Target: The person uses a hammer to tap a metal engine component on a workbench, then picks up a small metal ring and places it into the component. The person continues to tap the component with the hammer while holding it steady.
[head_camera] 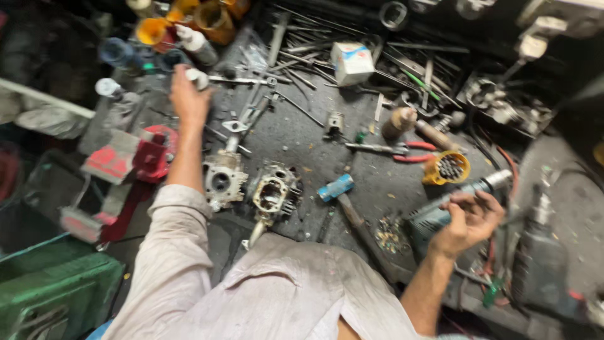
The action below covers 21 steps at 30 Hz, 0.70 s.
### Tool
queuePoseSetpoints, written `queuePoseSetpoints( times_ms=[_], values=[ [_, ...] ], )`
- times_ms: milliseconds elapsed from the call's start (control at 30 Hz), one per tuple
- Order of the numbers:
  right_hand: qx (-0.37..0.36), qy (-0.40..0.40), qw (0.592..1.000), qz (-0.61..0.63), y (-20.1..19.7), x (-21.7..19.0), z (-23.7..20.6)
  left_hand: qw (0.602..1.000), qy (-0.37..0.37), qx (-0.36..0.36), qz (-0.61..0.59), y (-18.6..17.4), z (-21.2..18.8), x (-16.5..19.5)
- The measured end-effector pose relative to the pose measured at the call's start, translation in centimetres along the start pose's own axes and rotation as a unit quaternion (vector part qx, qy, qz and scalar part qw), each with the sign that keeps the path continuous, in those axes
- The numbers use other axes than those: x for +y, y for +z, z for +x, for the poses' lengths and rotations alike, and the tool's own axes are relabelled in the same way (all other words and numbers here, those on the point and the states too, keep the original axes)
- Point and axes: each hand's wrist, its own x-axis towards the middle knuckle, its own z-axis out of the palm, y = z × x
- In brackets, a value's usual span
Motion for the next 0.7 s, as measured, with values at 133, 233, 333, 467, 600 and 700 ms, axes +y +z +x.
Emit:
queuePoseSetpoints(
  times_ms=[133, 233, 333, 467, 600, 700],
  values=[
    [0.026, 0.011, 0.999, -0.02, -0.4, -0.1, -0.6, 0.999, 0.016, 0.011, -0.044, 0.3, -0.2, -0.4],
    [0.049, 0.038, 0.998, -0.011, -1.1, -0.2, -0.9, 0.992, -0.043, 0.036, 0.113, 1.1, -0.3, 1.8],
    [0.043, 0.022, 0.999, -0.007, -1.2, -0.1, -0.9, 0.956, 0.136, 0.133, 0.225, 2.3, -1.3, 6.2],
    [0.051, 0.042, 0.998, 0.004, 0.0, 0.2, -0.5, 0.951, 0.264, -0.162, 0.015, 7.5, -1.7, 13.6],
    [0.025, 0.056, 0.998, -0.011, 1.3, -0.3, -0.8, 0.905, 0.364, -0.216, 0.047, 14.6, -1.5, 19.0],
    [0.008, 0.053, 0.998, -0.026, 1.3, -0.9, -1.6, 0.895, 0.332, -0.246, 0.167, 17.7, -1.4, 20.4]
  ],
)
